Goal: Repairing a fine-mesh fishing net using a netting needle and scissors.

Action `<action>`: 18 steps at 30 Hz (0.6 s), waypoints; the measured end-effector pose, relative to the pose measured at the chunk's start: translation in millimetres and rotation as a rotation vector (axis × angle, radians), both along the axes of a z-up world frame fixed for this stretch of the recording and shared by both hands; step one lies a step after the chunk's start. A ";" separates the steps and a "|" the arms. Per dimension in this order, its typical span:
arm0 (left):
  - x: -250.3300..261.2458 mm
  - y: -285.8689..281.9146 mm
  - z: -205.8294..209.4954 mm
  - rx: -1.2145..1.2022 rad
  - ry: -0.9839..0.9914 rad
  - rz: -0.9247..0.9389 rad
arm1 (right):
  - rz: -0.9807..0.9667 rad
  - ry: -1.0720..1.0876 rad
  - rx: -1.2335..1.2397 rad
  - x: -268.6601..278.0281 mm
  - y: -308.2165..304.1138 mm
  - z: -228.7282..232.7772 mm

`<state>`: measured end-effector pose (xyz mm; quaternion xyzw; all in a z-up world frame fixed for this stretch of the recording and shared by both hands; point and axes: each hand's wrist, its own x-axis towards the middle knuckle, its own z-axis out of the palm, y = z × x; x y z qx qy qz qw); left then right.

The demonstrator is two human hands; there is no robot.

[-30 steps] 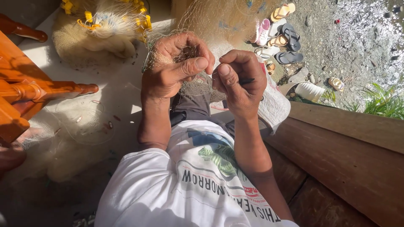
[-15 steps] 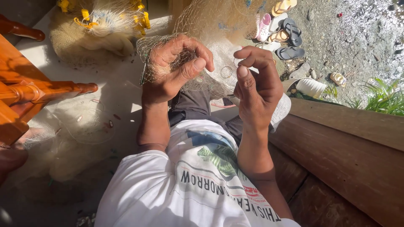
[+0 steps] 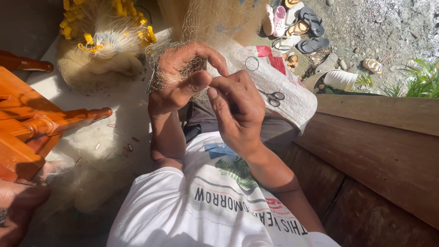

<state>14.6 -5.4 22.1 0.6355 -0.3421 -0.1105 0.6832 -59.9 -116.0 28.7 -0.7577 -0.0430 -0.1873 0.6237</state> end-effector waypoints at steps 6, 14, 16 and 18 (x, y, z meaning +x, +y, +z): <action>-3.8 -3.4 4.0 -0.021 0.043 0.043 | -0.049 -0.068 -0.062 4.1 0.1 -16.6; -7.7 -5.1 4.6 0.003 0.034 0.138 | -0.014 -0.051 -0.185 6.8 3.2 -13.1; -7.7 -4.0 3.4 0.033 -0.019 0.195 | -0.023 -0.024 -0.081 4.7 4.3 -17.6; -9.2 -3.4 4.4 0.035 -0.019 0.223 | 0.070 0.107 0.281 -2.3 -2.8 -22.0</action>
